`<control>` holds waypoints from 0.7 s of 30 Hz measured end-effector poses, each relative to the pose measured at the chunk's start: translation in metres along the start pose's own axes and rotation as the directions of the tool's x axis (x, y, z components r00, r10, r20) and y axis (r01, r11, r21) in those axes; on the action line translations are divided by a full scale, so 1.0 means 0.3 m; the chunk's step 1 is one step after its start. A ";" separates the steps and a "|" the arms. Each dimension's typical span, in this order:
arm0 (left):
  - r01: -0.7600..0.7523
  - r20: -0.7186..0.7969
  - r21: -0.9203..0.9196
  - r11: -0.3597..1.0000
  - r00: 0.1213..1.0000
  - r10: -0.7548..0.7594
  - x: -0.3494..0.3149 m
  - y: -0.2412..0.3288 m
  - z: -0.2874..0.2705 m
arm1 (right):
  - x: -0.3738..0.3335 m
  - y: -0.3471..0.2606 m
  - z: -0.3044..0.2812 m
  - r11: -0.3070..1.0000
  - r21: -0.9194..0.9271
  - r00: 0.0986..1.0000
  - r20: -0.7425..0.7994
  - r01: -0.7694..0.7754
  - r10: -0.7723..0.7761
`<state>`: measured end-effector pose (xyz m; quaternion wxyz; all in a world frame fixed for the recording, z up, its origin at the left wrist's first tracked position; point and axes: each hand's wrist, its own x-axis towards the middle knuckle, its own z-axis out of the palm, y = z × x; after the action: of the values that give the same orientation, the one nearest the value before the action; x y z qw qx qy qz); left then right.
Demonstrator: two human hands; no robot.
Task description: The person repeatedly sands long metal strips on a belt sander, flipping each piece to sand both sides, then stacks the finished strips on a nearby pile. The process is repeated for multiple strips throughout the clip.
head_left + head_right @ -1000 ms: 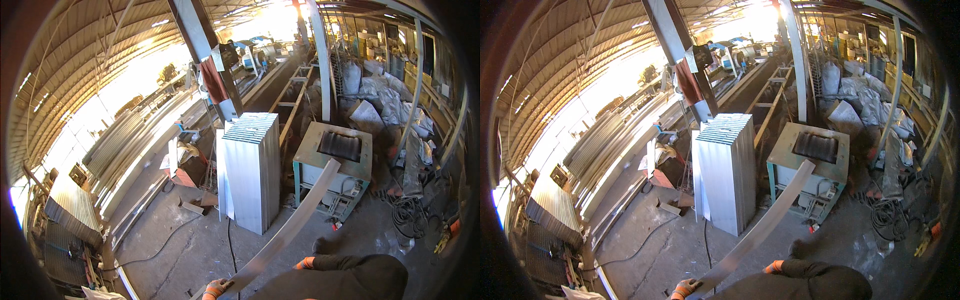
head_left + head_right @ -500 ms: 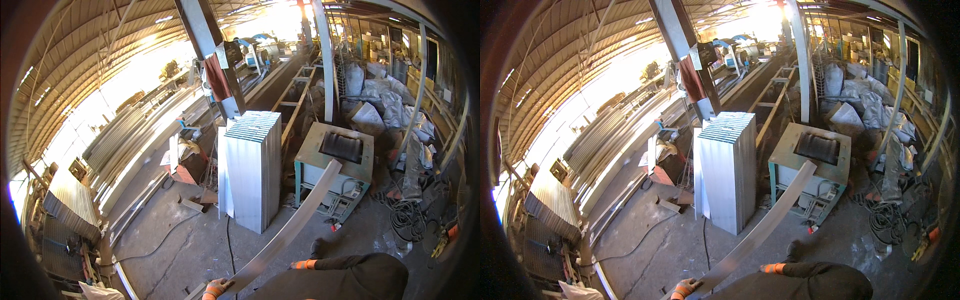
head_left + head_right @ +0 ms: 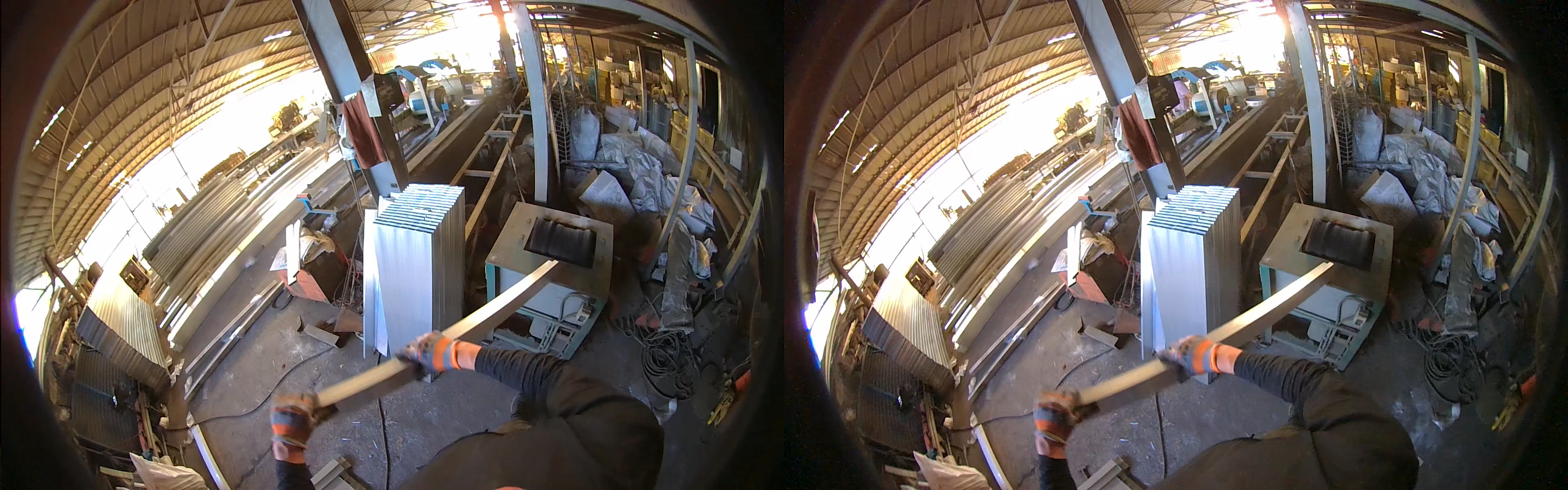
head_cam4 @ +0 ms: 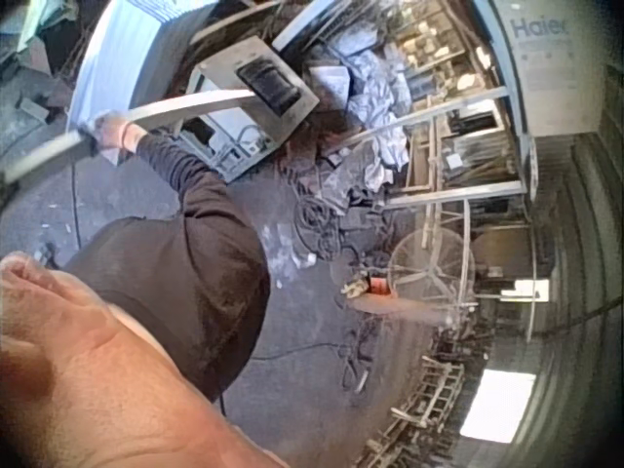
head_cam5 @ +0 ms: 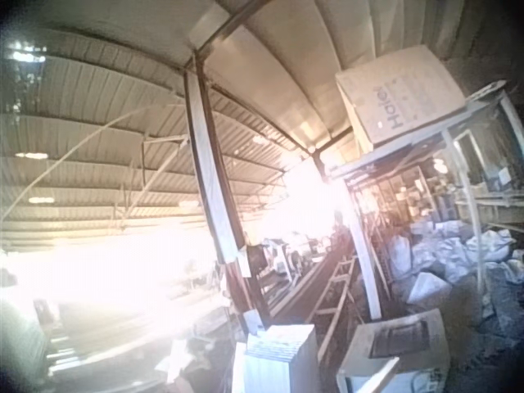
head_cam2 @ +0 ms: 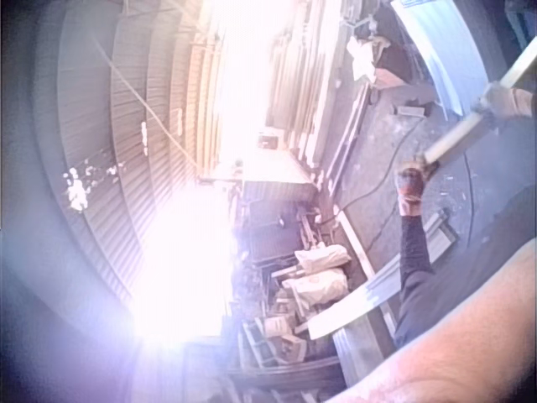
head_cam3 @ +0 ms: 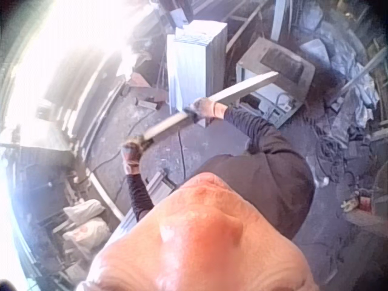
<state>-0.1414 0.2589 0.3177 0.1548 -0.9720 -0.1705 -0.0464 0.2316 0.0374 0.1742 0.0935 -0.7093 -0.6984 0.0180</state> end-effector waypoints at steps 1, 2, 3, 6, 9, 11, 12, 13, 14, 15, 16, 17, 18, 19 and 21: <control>-0.032 -0.208 0.100 0.994 0.977 0.052 0.023 -0.016 -0.110 | 0.020 -0.010 -0.072 0.999 -0.031 0.993 -0.121 -0.012 0.008; -0.010 -0.479 0.198 0.980 0.871 0.106 0.013 -0.028 -0.218 | 0.061 -0.004 -0.162 1.000 0.016 0.988 -0.156 -0.016 0.018; 0.098 -0.628 0.193 0.976 0.777 0.046 -0.002 -0.045 -0.315 | 0.072 -0.010 -0.245 0.999 0.044 0.942 -0.334 0.020 -0.004; 0.117 -0.852 -0.341 0.933 0.382 -0.359 -0.066 0.030 -0.383 | 0.084 -0.004 -0.485 0.938 0.330 0.722 -0.674 0.103 0.158; -0.116 -0.631 -0.683 0.721 0.592 -0.502 0.063 0.174 -0.130 | 0.055 0.030 -0.671 0.687 0.587 0.489 -0.790 0.429 0.370; -0.100 -0.384 -0.842 0.530 0.800 -0.460 0.183 0.351 0.154 | -0.021 0.102 -0.722 0.532 0.621 0.413 -0.782 0.576 0.466; 0.074 -0.177 -0.802 0.592 0.918 -0.354 0.242 0.421 0.293 | -0.102 0.161 -0.722 0.702 0.577 0.405 -0.810 0.416 0.425; 0.080 -0.172 -0.708 0.701 0.944 -0.281 0.235 0.509 0.417 | -0.139 0.206 -0.690 0.589 0.641 0.328 -0.763 0.492 0.557; 0.184 -0.003 -0.593 0.784 0.973 -0.231 0.231 0.607 0.519 | -0.167 0.273 -0.654 0.467 0.675 0.250 -0.685 0.570 0.685; 0.115 -0.025 -0.688 0.717 0.983 -0.182 0.205 0.664 0.596 | -0.218 0.335 -0.589 0.327 0.747 0.202 -0.519 0.579 0.831; 0.154 0.098 -0.744 0.650 0.988 -0.122 0.181 0.712 0.652 | -0.256 0.409 -0.519 0.136 0.613 0.130 -0.370 0.779 0.920; 0.069 -0.109 -0.739 0.670 0.969 -0.220 0.145 0.757 0.686 | -0.330 0.487 -0.442 0.169 0.652 0.116 -0.370 0.739 0.922; 0.119 0.001 -0.759 0.640 0.983 -0.182 0.141 0.781 0.710 | -0.414 0.563 -0.359 0.181 0.703 0.080 -0.321 0.688 0.944; 0.175 0.113 -0.768 0.616 0.984 -0.139 0.119 0.796 0.719 | -0.494 0.644 -0.279 0.084 0.725 0.118 -0.223 0.684 0.968; 0.354 0.342 -0.789 0.502 0.932 -0.118 0.109 0.855 0.723 | -0.628 0.797 -0.108 -0.001 0.732 0.087 -0.080 0.681 0.993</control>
<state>-0.0139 0.1087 0.0437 -0.3609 -0.8903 -0.2767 -0.0237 0.4684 -0.1552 0.1486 0.9368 -0.3462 0.0202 0.0455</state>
